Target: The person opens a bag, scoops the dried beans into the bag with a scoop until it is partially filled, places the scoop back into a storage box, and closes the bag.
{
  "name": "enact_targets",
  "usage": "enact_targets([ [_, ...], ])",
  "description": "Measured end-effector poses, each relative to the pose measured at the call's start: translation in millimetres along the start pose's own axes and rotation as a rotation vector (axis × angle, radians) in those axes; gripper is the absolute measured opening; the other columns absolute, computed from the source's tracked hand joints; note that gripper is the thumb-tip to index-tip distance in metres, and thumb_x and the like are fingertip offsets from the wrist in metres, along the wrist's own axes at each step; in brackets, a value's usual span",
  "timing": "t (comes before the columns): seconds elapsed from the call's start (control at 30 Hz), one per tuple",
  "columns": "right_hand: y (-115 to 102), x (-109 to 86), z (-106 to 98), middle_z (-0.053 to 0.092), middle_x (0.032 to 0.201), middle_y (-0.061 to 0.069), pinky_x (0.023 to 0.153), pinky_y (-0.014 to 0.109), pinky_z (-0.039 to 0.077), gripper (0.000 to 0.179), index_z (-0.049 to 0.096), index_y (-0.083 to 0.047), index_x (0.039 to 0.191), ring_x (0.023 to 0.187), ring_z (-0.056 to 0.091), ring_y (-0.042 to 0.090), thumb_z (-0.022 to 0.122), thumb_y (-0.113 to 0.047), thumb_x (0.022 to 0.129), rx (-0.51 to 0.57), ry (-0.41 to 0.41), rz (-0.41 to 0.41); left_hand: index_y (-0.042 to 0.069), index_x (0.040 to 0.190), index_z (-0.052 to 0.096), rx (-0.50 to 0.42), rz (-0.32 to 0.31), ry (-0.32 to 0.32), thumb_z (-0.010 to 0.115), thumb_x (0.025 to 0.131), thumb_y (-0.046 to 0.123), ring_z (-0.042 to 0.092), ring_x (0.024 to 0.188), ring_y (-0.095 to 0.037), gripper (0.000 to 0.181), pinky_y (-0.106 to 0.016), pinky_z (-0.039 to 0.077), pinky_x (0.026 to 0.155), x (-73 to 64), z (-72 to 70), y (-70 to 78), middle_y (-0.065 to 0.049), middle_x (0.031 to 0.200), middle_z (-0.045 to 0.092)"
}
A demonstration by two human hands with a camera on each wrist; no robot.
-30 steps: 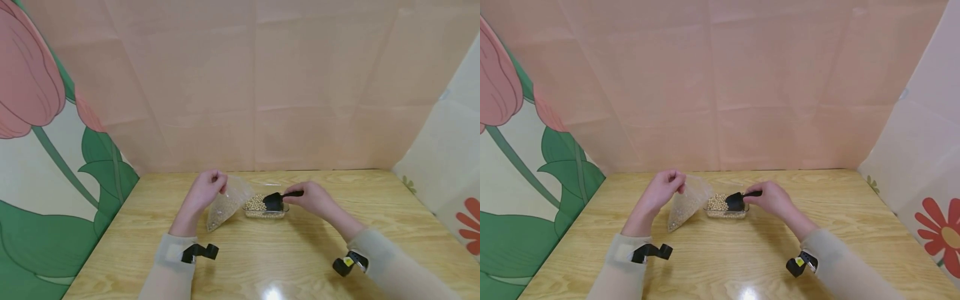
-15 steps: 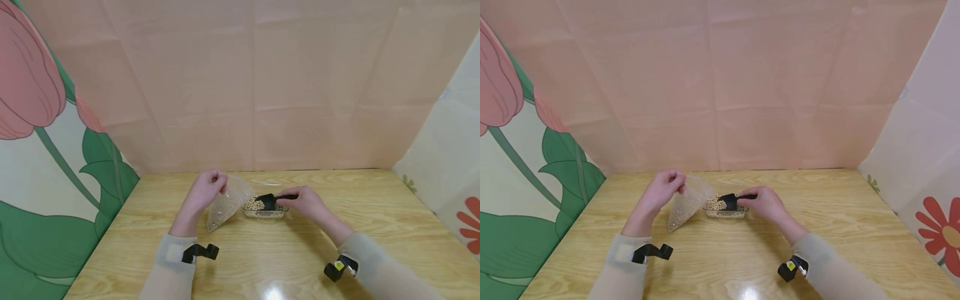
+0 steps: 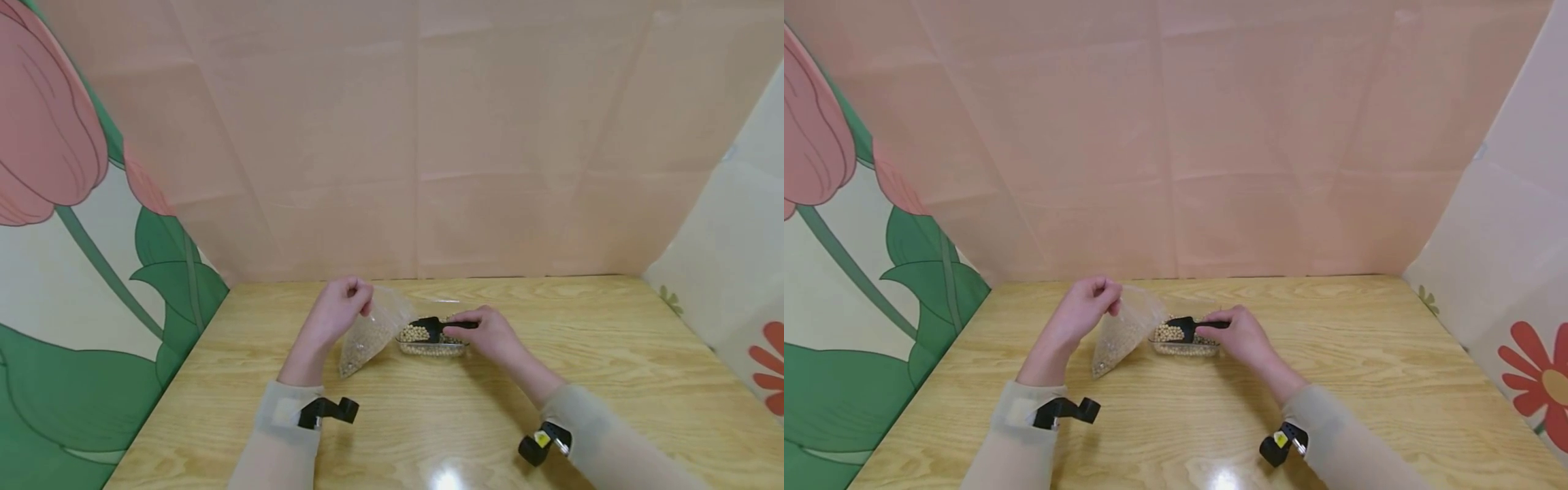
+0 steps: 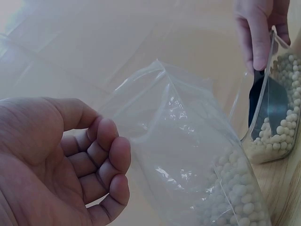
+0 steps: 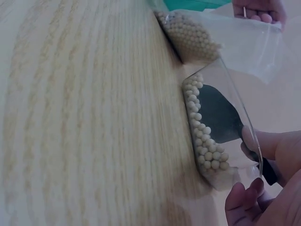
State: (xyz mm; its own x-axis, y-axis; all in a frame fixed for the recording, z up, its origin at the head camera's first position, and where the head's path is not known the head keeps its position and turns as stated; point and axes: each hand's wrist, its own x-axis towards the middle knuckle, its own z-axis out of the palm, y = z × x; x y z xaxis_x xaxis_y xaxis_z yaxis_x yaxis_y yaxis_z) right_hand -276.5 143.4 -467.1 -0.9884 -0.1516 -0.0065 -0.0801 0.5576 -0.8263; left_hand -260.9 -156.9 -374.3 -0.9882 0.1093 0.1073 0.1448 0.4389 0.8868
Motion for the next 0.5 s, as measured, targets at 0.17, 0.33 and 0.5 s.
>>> enact_targets([
  [0.17,2.6,-1.4,4.5,0.066,0.126,0.018,0.108,0.058,0.048,0.032,0.085,-0.012,0.122,0.118,0.062,0.036,0.087,-0.032,0.098,0.022,0.016,-0.004,0.009,0.084,0.064,-0.002,-0.006,0.0,0.059,0.112,0.018,0.04,0.061,-0.019,0.03,-0.034,0.035,0.06,-0.2,0.2,0.2,-0.007,0.081,0.066],
  [0.33,5.9,-2.7,6.5,0.066,0.132,0.018,0.107,0.055,0.048,0.035,0.084,-0.012,0.125,0.124,0.061,0.037,0.087,-0.034,0.098,0.08,0.023,0.021,0.009,0.084,0.065,-0.006,0.0,-0.001,0.059,0.112,0.017,0.039,0.06,-0.019,0.03,-0.033,0.035,0.059,0.0,0.4,-0.7,-0.008,0.081,0.066],
  [0.5,7.6,-4.4,6.0,0.064,0.145,0.02,0.115,0.059,0.045,0.04,0.082,-0.011,0.13,0.138,0.056,0.043,0.086,-0.035,0.099,0.157,0.013,0.057,0.008,0.086,0.065,-0.014,-0.001,-0.008,0.058,0.113,0.018,0.038,0.06,-0.019,0.029,-0.034,0.036,0.06,-0.6,-0.2,-1.4,-0.009,0.082,0.067],
])
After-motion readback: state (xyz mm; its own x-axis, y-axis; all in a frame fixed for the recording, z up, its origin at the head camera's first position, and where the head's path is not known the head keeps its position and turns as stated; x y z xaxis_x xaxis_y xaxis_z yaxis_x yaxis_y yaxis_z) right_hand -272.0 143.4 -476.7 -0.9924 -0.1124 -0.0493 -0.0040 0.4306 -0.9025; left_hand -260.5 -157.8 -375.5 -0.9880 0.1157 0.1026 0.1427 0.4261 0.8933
